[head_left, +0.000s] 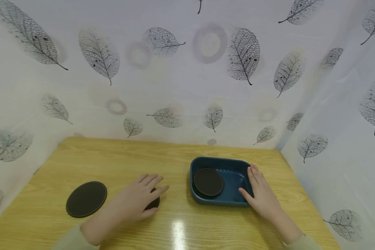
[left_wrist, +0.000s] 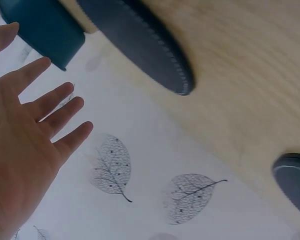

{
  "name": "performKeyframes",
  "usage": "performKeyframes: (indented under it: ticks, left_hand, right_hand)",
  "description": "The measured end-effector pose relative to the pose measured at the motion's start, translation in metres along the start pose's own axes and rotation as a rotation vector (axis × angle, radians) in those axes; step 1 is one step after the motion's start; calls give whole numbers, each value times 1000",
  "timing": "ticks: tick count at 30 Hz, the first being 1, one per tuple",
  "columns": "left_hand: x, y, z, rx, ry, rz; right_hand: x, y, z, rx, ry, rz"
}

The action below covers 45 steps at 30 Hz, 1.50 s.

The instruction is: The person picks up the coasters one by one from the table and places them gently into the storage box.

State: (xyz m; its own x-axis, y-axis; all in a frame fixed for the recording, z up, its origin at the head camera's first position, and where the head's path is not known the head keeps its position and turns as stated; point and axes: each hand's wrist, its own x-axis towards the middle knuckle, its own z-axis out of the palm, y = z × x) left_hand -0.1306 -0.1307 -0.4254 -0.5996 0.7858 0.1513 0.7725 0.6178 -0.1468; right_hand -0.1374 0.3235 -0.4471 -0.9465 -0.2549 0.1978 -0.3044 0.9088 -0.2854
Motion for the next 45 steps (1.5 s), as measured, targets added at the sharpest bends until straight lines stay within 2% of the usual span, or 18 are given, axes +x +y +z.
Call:
performKeyframes:
  ticks: [8,14,21,27,34,41,45]
  left_hand:
    - [-16,-7,12,-1,-30,19]
    - [-25,-12,20,-75,-132,18]
    - [-32,-14,28,-146,-145,15]
    - [-33,-16,33,-205,-170,1]
    - [-30,-20,39,-178,-158,25]
    - [-25,-23,39,-149,-119,49]
    - [-22,-24,39,-153,-125,46]
  right_hand:
    - [0,-1,-1,1,-3,4]
    - [0,1,0,5,-5,6]
    - [0,1,0,12,-20,20]
    - [0,1,0,6,-18,21]
    - [1,1,0,7,-20,21]
    - [1,1,1,3,-28,30]
    - [1,1,2,7,-27,30]
